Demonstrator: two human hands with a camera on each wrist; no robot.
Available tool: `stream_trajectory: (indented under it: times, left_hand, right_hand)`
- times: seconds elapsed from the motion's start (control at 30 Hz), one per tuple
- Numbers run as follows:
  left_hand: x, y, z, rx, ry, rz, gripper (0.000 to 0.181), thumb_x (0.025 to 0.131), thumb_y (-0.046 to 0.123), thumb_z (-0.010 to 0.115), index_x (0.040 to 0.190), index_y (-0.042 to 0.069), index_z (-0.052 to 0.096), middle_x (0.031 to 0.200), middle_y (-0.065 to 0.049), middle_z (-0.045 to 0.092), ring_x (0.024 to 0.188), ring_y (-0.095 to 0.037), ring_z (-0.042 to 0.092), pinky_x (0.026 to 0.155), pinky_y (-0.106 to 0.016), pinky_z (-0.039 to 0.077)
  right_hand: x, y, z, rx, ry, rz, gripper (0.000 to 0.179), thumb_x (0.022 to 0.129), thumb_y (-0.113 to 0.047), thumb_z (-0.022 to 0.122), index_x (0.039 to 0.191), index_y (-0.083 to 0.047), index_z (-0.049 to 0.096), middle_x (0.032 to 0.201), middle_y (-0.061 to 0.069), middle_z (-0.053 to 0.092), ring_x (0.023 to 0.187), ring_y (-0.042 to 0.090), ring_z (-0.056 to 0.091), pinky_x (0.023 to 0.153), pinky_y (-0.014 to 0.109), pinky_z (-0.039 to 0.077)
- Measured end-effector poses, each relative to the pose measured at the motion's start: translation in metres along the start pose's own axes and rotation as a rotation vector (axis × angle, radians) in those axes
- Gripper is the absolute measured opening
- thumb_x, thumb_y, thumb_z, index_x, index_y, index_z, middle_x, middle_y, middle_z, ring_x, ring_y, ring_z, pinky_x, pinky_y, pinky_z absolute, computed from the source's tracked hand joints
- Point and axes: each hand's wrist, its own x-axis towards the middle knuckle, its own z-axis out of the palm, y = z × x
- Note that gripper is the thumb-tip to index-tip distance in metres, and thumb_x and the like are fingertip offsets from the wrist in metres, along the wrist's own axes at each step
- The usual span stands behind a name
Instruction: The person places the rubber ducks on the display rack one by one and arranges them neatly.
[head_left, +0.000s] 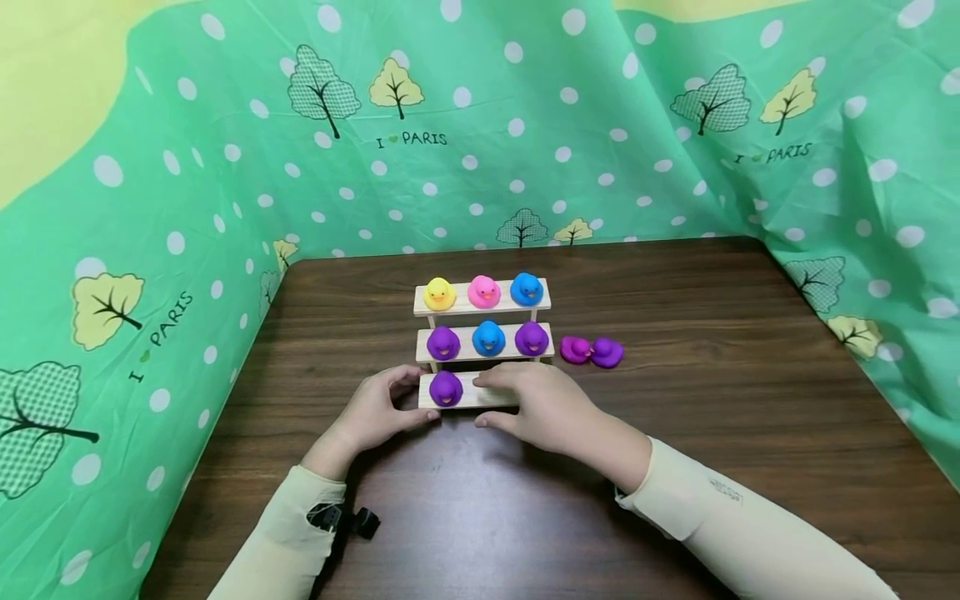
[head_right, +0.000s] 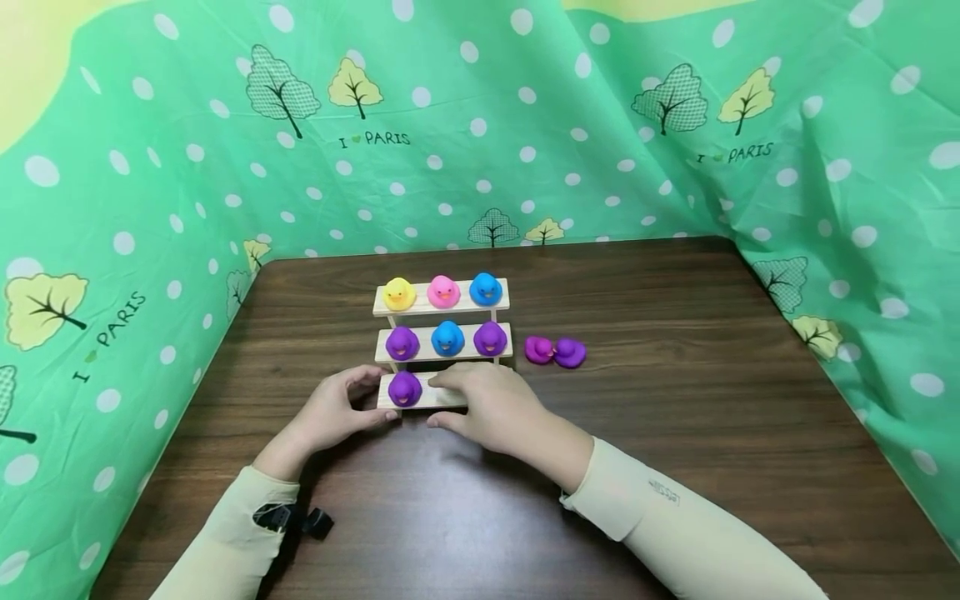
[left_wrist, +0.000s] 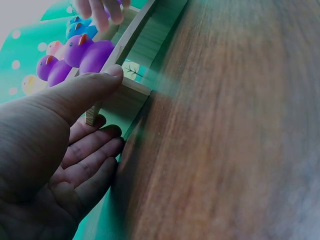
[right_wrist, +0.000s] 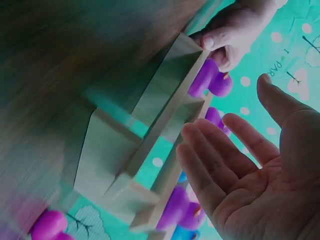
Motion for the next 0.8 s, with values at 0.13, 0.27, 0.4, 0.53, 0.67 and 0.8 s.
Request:
stream_trajectory:
  times: [0.13,0.27,0.4,0.53,0.67,0.8]
  left_hand:
    - [-0.001,0.002,-0.001,0.001,0.001,-0.004,0.056,0.076,0.022,0.098,0.121,0.004,0.07,0.118,-0.005,0.074,0.117,-0.024,0.07,0.106,-0.043,0.053]
    - [-0.001,0.003,0.0,0.014,-0.001,-0.005,0.055,0.076,0.023,0.098,0.12,0.007,0.07,0.119,-0.004,0.074,0.117,-0.023,0.069,0.106,-0.043,0.053]
    - [-0.001,0.002,-0.001,0.035,-0.001,-0.004,0.055,0.076,0.026,0.097,0.121,0.01,0.07,0.121,-0.003,0.074,0.117,-0.023,0.069,0.106,-0.043,0.053]
    - [-0.002,0.002,-0.001,0.06,-0.003,-0.015,0.056,0.077,0.027,0.097,0.123,0.01,0.07,0.121,-0.003,0.073,0.116,-0.023,0.07,0.105,-0.044,0.054]
    - [-0.002,0.002,-0.001,0.065,-0.008,-0.022,0.058,0.077,0.028,0.097,0.124,0.009,0.069,0.122,-0.004,0.073,0.116,-0.024,0.07,0.105,-0.045,0.054]
    - [-0.001,0.001,-0.001,0.055,-0.005,-0.016,0.057,0.077,0.027,0.097,0.123,0.009,0.07,0.121,-0.004,0.073,0.115,-0.024,0.07,0.104,-0.045,0.054]
  right_hand:
    - [-0.01,0.005,-0.007,-0.024,0.009,0.019,0.051,0.087,-0.046,0.085,0.127,-0.015,0.075,0.123,-0.003,0.074,0.117,0.017,0.069,0.097,0.04,0.057]
    - [-0.02,0.012,-0.012,-0.047,0.009,0.046,0.054,0.086,-0.049,0.086,0.128,-0.015,0.075,0.125,-0.003,0.074,0.117,0.019,0.069,0.097,0.041,0.058]
    - [-0.029,0.02,-0.017,-0.051,0.026,0.085,0.054,0.085,-0.05,0.086,0.127,-0.017,0.076,0.124,-0.005,0.074,0.118,0.019,0.068,0.097,0.042,0.058]
    - [-0.04,0.03,-0.024,-0.051,0.052,0.14,0.052,0.085,-0.048,0.087,0.126,-0.017,0.077,0.122,-0.005,0.075,0.117,0.018,0.069,0.096,0.044,0.058]
    - [-0.051,0.046,-0.032,-0.056,0.075,0.219,0.049,0.086,-0.046,0.087,0.125,-0.017,0.077,0.122,-0.003,0.076,0.116,0.022,0.07,0.094,0.05,0.059]
    - [-0.061,0.067,-0.04,-0.062,0.115,0.299,0.047,0.088,-0.046,0.085,0.124,-0.017,0.078,0.12,0.002,0.076,0.11,0.029,0.072,0.089,0.055,0.059]
